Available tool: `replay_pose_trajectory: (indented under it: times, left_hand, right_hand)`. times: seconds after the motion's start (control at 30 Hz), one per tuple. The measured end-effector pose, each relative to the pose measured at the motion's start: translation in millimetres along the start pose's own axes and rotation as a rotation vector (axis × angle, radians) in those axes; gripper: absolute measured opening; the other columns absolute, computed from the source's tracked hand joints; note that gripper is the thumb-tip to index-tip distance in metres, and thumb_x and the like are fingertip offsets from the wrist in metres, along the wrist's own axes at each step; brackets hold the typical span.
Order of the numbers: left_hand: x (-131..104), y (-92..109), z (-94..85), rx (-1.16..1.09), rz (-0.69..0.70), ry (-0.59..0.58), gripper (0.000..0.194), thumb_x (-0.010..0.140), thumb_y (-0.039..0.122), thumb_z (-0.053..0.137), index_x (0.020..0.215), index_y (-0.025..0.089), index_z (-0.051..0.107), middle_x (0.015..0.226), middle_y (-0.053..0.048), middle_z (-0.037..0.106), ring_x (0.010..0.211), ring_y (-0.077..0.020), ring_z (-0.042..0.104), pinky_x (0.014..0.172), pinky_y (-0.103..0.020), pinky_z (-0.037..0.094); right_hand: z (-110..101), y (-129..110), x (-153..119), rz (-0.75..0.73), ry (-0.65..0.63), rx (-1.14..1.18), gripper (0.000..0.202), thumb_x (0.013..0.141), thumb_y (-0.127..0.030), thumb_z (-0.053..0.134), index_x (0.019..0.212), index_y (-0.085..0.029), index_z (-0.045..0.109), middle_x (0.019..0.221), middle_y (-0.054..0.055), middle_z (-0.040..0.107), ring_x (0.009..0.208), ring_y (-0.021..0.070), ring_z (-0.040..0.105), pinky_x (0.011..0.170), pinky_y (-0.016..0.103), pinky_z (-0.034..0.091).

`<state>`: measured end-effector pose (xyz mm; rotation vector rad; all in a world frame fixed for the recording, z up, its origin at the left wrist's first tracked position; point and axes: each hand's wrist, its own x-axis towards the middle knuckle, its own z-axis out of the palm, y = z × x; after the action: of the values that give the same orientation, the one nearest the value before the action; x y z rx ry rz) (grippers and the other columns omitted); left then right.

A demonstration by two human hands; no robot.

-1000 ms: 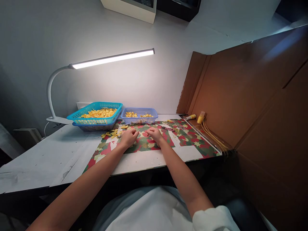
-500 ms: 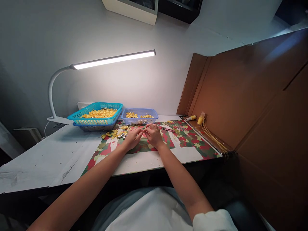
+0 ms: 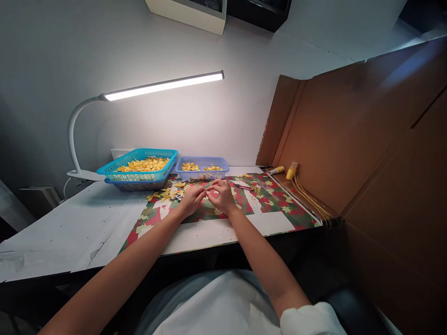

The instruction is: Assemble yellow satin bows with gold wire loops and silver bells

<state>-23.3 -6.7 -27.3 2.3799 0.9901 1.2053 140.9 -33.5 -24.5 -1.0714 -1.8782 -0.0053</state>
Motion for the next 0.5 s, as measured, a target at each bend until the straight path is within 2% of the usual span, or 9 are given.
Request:
replay_pose_trajectory:
  times: [0.13,0.33,0.5]
  left_hand:
    - [0.2,2.5,-0.3,-0.016,-0.01,-0.016,0.027,0.083,0.033,0.043,0.06,0.02,0.046,0.054,0.002,0.047,0.056,-0.0144,0.044,0.059,-0.026,0.032]
    - [1.2,8.0,-0.3,-0.037,-0.058,-0.003,0.029,0.076,0.033,0.041,0.051,0.022,0.032,0.049,0.004,0.034,0.053,-0.0129,0.035,0.055,-0.025,0.027]
    - [0.7,10.3,1.3,-0.079,-0.123,0.024,0.025,0.073,0.033,0.038,0.052,0.022,0.03,0.05,0.005,0.032,0.051,-0.0122,0.032,0.053,-0.025,0.026]
  right_hand:
    - [1.4,0.7,0.5,0.008,0.008,-0.02,0.006,0.08,-0.02,0.068,0.079,-0.021,0.073,0.097,0.006,0.063,0.098,0.0231,0.05,0.091,0.037,0.04]
    - [0.9,-1.5,0.2,0.03,0.054,-0.062,0.007,0.076,-0.017,0.066,0.073,-0.021,0.07,0.093,0.004,0.064,0.094,0.0221,0.051,0.087,0.036,0.039]
    - [-6.4,1.3,4.0,0.101,0.096,-0.099,0.007,0.075,-0.017,0.066,0.071,-0.021,0.07,0.095,0.004,0.064,0.096,0.0222,0.053,0.088,0.036,0.038]
